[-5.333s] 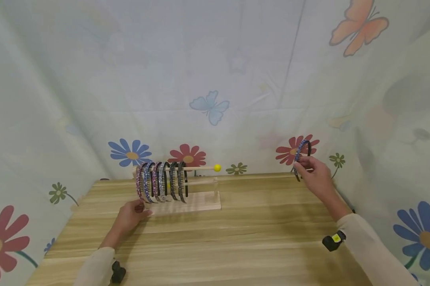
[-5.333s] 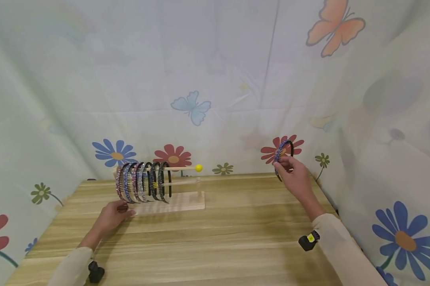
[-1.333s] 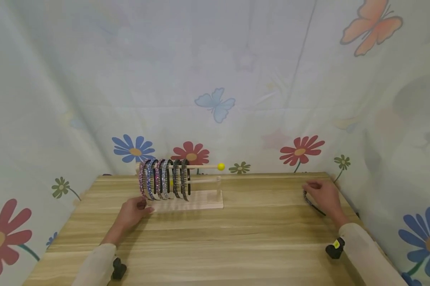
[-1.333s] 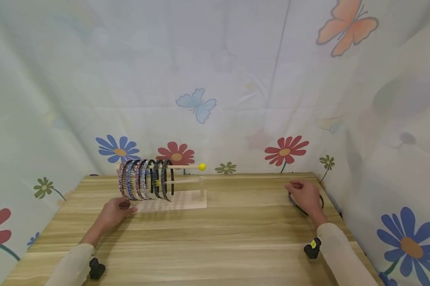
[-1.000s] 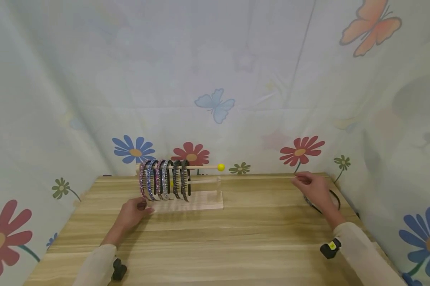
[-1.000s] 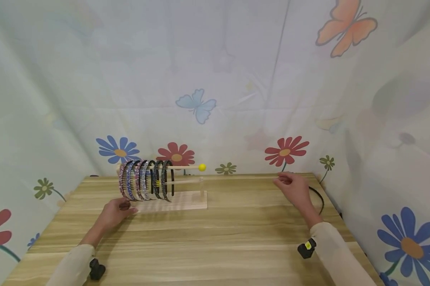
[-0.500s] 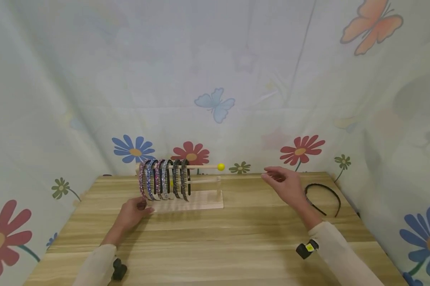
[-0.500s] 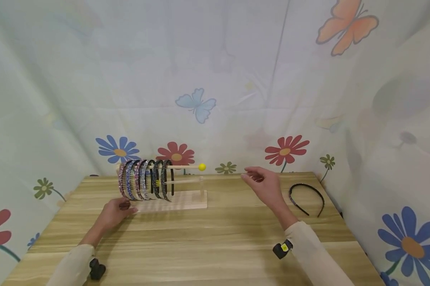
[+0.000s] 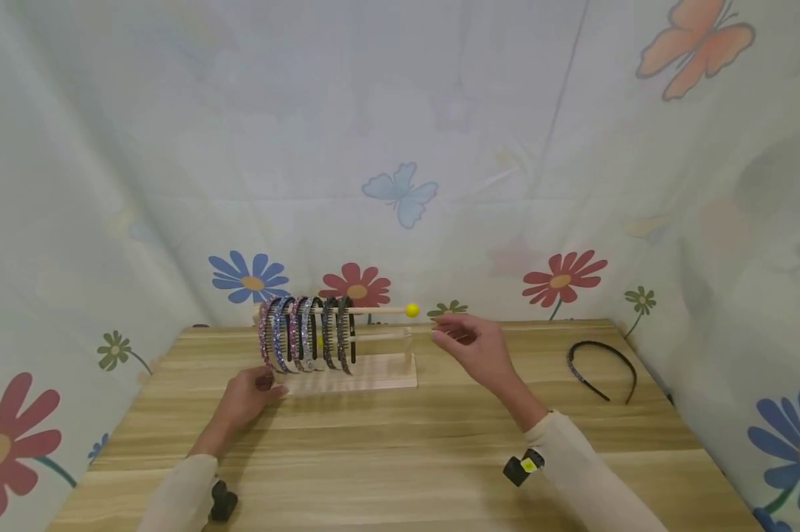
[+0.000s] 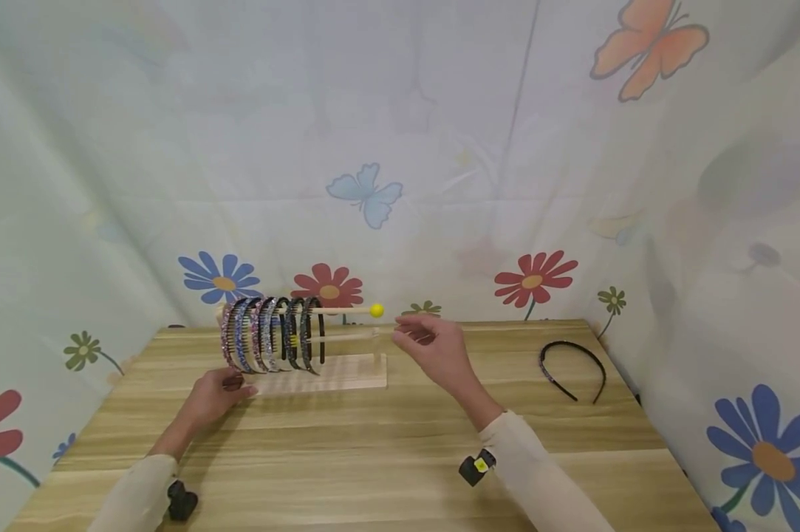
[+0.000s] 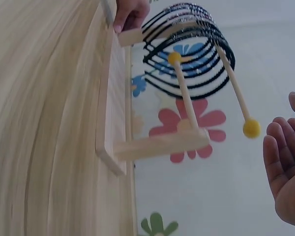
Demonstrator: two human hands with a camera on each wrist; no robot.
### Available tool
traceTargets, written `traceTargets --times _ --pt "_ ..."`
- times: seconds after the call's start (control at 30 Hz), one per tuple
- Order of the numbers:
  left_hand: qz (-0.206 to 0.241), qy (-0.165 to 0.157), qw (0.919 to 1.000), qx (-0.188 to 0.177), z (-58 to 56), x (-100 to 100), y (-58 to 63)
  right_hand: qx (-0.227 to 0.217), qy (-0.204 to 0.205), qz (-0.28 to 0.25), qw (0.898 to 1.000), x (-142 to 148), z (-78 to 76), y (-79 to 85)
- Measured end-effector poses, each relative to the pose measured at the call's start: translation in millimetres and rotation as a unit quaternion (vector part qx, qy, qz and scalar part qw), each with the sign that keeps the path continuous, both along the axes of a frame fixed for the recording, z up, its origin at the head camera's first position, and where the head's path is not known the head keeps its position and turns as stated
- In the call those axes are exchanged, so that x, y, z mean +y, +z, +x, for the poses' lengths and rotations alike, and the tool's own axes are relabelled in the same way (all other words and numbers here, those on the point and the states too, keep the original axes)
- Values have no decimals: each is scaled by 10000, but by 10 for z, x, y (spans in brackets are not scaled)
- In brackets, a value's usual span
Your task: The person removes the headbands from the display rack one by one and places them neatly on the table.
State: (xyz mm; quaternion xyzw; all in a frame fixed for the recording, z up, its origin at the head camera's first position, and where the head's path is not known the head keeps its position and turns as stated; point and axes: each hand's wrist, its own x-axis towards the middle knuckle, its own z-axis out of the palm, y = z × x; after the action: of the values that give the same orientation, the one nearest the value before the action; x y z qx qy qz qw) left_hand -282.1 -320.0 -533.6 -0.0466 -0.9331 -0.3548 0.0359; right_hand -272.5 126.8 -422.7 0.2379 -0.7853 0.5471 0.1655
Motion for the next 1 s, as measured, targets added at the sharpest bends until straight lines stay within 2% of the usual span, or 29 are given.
traceTargets --times 0.2,0.4,0.57,1.0 --pt "49 6 10000 -8 11 21 4 -137 354 49 9993 -295 32 -40" --pt "-27 6 10000 72 19 17 19 -541 546 84 9970 -563 30 -64" --pt "-28 34 10000 -10 11 3 15 -894 694 109 9935 -770 -5 -120" --pt "57 42 10000 -56 14 29 35 -1234 792 7 9892 -1218 -65 -277"
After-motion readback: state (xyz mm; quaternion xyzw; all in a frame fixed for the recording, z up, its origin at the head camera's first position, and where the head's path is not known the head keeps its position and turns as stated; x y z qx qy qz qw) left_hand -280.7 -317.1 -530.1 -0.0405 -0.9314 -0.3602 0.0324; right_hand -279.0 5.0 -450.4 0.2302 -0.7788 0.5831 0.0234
